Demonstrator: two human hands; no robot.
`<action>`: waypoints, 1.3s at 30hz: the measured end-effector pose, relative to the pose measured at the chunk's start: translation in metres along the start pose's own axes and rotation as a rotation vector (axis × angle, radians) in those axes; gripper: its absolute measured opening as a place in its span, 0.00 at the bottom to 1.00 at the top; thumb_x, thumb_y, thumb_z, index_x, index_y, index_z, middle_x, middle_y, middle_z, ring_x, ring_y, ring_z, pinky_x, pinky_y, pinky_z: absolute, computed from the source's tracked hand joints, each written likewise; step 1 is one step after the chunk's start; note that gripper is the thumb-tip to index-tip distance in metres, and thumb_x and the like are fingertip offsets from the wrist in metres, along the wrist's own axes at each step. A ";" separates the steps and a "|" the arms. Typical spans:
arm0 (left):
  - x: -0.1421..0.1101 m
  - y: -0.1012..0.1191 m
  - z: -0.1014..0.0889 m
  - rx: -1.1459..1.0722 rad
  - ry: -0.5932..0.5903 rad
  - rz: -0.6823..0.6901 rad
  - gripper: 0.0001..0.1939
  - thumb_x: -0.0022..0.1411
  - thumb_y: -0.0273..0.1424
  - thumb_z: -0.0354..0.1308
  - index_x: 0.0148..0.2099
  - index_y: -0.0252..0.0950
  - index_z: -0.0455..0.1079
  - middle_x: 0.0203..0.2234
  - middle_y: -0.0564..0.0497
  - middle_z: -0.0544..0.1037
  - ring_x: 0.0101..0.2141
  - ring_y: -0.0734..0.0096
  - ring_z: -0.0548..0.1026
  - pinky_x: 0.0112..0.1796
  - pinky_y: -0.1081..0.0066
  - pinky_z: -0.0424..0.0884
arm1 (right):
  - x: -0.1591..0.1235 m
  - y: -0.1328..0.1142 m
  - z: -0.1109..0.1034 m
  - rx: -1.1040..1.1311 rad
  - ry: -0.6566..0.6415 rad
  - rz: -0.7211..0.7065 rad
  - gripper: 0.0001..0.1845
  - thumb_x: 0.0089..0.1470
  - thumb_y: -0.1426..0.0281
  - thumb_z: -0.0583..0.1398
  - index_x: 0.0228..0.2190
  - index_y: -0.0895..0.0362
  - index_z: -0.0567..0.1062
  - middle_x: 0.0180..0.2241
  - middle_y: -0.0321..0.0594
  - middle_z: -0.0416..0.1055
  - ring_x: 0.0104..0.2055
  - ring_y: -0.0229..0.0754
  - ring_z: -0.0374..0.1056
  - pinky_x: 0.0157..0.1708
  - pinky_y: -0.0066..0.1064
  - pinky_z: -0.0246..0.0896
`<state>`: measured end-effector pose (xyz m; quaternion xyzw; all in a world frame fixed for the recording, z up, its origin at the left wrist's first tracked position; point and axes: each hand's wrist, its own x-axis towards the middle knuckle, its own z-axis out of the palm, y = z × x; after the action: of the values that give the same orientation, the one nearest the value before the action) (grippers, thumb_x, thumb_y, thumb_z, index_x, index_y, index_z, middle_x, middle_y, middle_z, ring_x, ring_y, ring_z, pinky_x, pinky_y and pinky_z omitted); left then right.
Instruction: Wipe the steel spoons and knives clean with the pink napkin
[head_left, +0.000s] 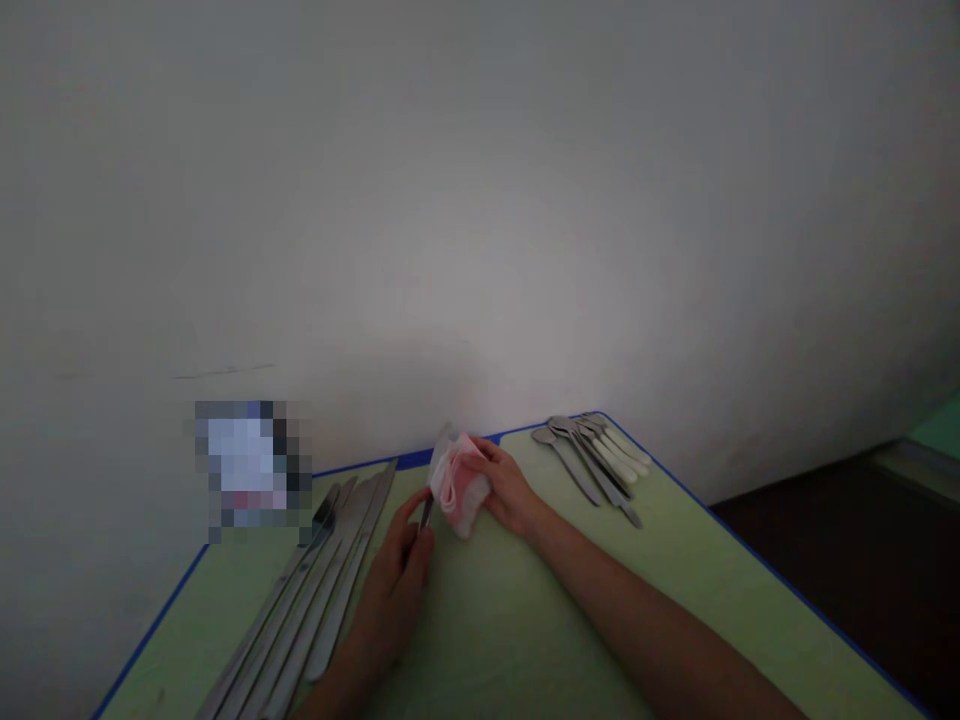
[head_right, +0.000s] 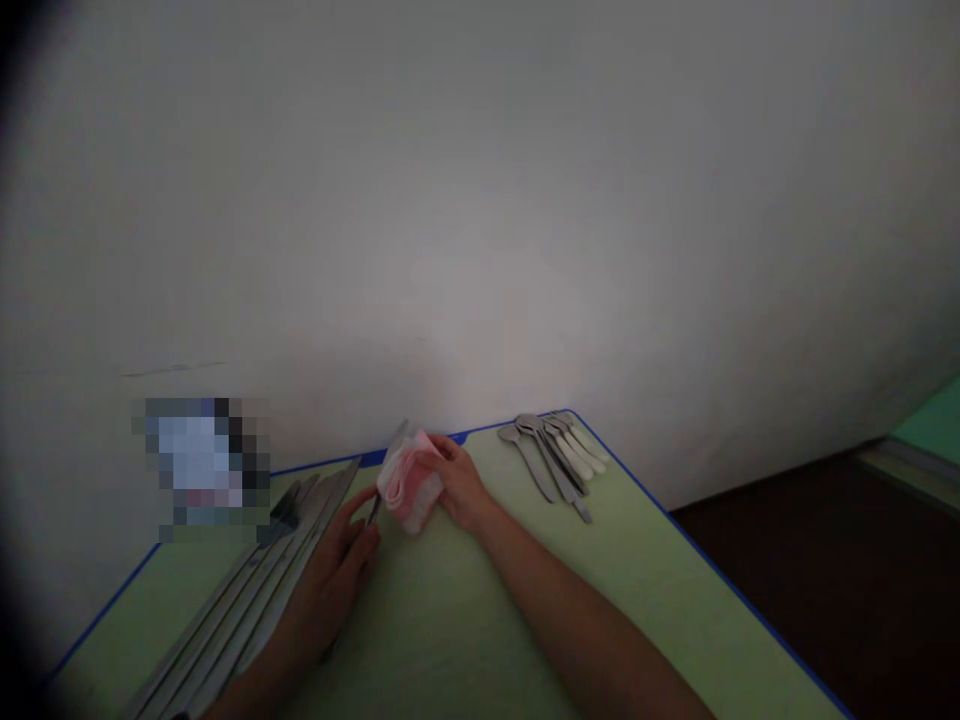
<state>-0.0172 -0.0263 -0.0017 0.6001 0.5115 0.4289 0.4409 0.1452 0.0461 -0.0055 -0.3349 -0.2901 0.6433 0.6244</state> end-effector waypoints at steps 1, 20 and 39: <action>0.000 -0.002 0.000 -0.017 -0.020 0.000 0.27 0.61 0.46 0.50 0.57 0.37 0.60 0.20 0.60 0.59 0.21 0.73 0.61 0.22 0.75 0.58 | -0.001 0.000 0.000 -0.010 -0.012 0.000 0.21 0.33 0.69 0.69 0.35 0.56 0.76 0.31 0.35 0.75 0.30 0.37 0.68 0.35 0.31 0.62; -0.004 0.007 0.001 -0.106 -0.081 0.027 0.18 0.63 0.46 0.50 0.47 0.37 0.59 0.25 0.58 0.70 0.14 0.81 0.63 0.15 0.79 0.57 | 0.002 0.007 -0.001 -0.136 0.006 -0.060 0.14 0.41 0.63 0.67 0.30 0.59 0.76 0.26 0.35 0.74 0.26 0.35 0.65 0.28 0.27 0.58; 0.006 0.005 0.002 0.048 -0.184 -0.132 0.20 0.62 0.49 0.44 0.37 0.36 0.64 0.21 0.56 0.74 0.10 0.79 0.66 0.11 0.79 0.55 | 0.009 -0.010 -0.011 0.260 -0.155 0.115 0.08 0.50 0.77 0.58 0.32 0.60 0.75 0.29 0.37 0.77 0.30 0.35 0.72 0.36 0.24 0.66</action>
<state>-0.0135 -0.0214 0.0027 0.6122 0.5176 0.3296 0.4987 0.1605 0.0546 -0.0050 -0.2167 -0.2322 0.7340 0.6003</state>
